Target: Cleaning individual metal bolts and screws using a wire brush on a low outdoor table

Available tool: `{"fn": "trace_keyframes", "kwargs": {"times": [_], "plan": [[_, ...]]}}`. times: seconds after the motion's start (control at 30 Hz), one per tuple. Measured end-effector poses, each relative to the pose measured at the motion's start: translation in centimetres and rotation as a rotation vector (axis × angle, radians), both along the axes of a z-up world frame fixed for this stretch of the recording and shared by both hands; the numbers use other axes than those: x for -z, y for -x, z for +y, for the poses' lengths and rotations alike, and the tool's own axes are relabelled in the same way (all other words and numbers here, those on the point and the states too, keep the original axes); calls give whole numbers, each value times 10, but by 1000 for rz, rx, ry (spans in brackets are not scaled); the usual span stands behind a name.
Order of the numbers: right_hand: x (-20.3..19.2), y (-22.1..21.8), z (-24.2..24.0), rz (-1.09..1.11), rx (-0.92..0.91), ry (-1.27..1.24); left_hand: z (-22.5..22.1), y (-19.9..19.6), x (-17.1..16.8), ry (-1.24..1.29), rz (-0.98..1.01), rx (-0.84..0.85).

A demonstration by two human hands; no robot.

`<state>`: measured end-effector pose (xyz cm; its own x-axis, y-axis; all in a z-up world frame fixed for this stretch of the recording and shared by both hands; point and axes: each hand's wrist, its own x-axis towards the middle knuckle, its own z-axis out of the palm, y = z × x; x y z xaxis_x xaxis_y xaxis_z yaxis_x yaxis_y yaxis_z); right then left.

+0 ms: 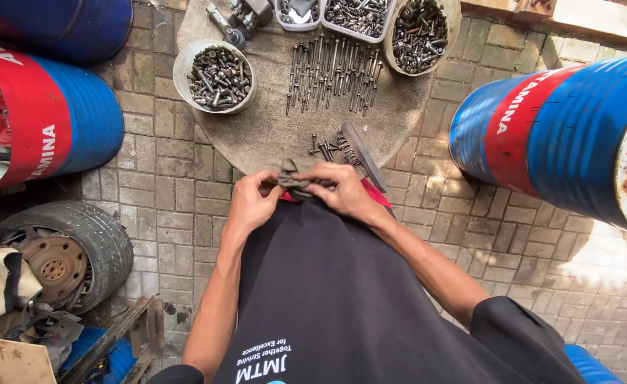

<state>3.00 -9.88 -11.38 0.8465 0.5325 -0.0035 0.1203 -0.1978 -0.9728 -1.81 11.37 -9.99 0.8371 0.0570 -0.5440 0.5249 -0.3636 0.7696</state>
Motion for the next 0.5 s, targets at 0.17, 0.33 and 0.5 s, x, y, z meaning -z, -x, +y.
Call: {"fn": "trace_keyframes", "kwargs": {"times": [0.17, 0.33, 0.5], "plan": [[12, 17, 3, -198, -120, -15, -1, 8, 4, -26, -46, 42], [25, 20, 7, -259, -24, 24, -2, -2, 2, -58, -242, 117], [7, 8, 16, 462, 194, -232, -4, -11, -2, -49, -480, 146]]}}
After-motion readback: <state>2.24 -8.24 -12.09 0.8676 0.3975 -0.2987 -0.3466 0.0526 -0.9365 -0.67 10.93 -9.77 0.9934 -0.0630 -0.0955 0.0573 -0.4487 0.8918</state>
